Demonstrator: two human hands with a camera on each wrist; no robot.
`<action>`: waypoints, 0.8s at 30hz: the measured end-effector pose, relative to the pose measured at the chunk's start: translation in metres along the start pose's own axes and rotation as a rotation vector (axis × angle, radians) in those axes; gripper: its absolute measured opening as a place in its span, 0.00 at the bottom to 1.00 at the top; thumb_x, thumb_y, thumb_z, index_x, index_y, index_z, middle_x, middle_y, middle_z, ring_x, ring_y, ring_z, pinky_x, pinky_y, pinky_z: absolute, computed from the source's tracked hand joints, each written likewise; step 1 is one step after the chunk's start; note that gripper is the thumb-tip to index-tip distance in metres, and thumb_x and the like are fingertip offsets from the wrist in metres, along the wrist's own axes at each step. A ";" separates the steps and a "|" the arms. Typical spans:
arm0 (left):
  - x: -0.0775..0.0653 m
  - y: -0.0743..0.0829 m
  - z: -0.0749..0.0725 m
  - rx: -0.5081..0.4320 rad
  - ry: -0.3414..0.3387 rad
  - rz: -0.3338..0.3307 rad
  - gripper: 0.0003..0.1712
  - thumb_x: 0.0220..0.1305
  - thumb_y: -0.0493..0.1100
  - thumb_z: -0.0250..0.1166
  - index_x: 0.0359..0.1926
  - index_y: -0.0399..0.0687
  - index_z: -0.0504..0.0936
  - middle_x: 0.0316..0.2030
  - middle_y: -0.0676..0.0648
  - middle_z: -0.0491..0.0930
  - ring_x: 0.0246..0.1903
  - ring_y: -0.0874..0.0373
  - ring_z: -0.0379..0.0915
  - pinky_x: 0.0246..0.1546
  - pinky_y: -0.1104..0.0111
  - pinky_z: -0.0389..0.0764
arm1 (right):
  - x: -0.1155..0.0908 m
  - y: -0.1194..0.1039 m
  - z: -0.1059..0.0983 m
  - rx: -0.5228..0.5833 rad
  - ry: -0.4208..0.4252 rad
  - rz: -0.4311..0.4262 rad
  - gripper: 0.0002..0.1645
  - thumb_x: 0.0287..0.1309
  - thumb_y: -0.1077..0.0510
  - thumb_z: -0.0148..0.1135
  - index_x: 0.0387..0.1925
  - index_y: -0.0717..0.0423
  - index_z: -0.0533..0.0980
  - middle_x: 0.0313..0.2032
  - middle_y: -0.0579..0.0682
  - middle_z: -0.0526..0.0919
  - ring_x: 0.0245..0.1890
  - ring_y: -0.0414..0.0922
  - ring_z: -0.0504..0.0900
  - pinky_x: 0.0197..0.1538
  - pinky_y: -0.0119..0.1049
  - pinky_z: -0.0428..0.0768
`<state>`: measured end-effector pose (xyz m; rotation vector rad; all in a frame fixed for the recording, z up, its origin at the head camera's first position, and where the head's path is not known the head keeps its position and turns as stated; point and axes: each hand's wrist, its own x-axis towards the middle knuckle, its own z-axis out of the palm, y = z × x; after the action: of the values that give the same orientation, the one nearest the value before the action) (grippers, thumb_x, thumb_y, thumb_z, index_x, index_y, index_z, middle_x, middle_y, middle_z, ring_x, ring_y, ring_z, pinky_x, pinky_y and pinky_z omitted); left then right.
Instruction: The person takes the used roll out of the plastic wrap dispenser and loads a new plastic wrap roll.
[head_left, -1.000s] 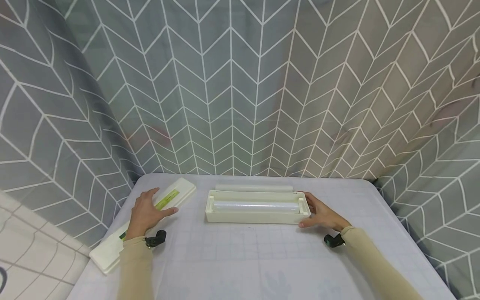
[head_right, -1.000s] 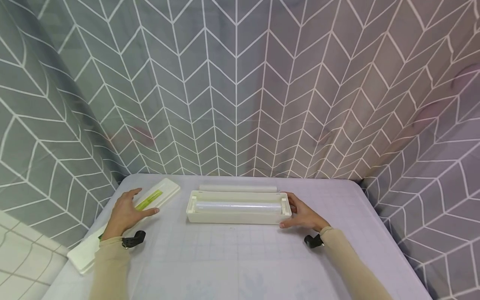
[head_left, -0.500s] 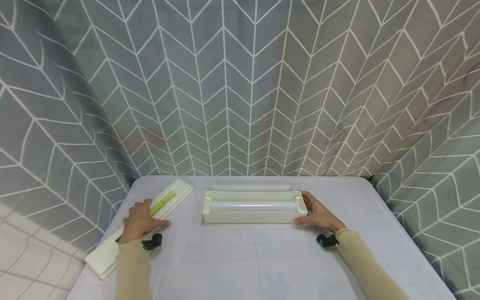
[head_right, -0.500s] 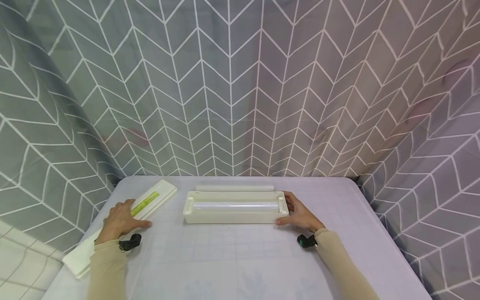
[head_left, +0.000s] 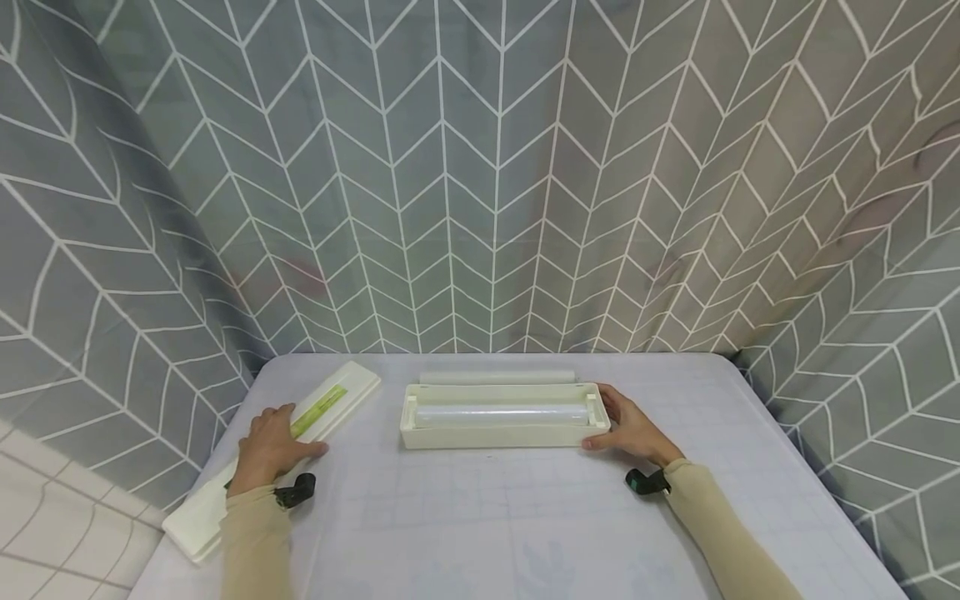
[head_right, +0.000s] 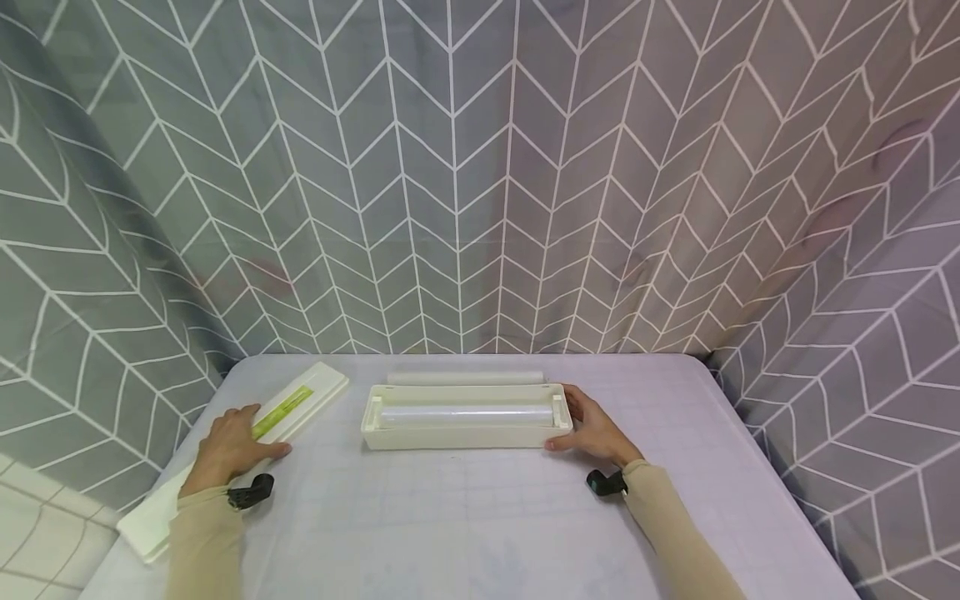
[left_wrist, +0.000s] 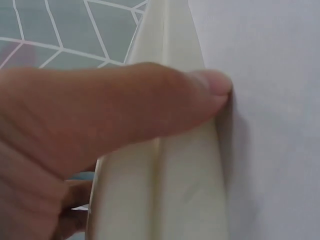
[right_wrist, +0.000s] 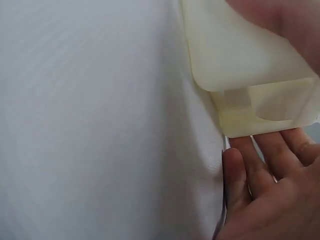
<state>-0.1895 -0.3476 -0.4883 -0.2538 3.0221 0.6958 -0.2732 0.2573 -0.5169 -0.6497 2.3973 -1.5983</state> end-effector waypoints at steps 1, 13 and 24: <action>0.000 -0.001 0.000 0.000 0.000 0.004 0.63 0.52 0.58 0.79 0.74 0.21 0.60 0.64 0.16 0.64 0.62 0.22 0.62 0.57 0.25 0.64 | 0.000 0.000 0.000 -0.007 0.002 0.003 0.59 0.47 0.62 0.86 0.76 0.64 0.62 0.72 0.68 0.71 0.75 0.70 0.66 0.65 0.21 0.67; 0.000 -0.007 0.000 -0.008 0.004 0.048 0.66 0.49 0.60 0.82 0.72 0.18 0.61 0.62 0.17 0.66 0.58 0.24 0.64 0.57 0.30 0.68 | -0.001 0.006 -0.003 -0.097 -0.005 0.009 0.61 0.45 0.60 0.87 0.77 0.65 0.62 0.72 0.67 0.72 0.74 0.70 0.67 0.75 0.68 0.61; -0.001 -0.012 -0.001 0.007 0.043 0.099 0.59 0.51 0.57 0.82 0.71 0.21 0.67 0.60 0.18 0.71 0.57 0.25 0.68 0.54 0.32 0.71 | 0.000 0.006 -0.003 -0.157 -0.011 -0.022 0.63 0.46 0.56 0.88 0.78 0.65 0.61 0.70 0.64 0.76 0.70 0.65 0.74 0.72 0.64 0.69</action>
<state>-0.1862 -0.3580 -0.4927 -0.1215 3.0959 0.6943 -0.2761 0.2616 -0.5207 -0.7126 2.5348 -1.4201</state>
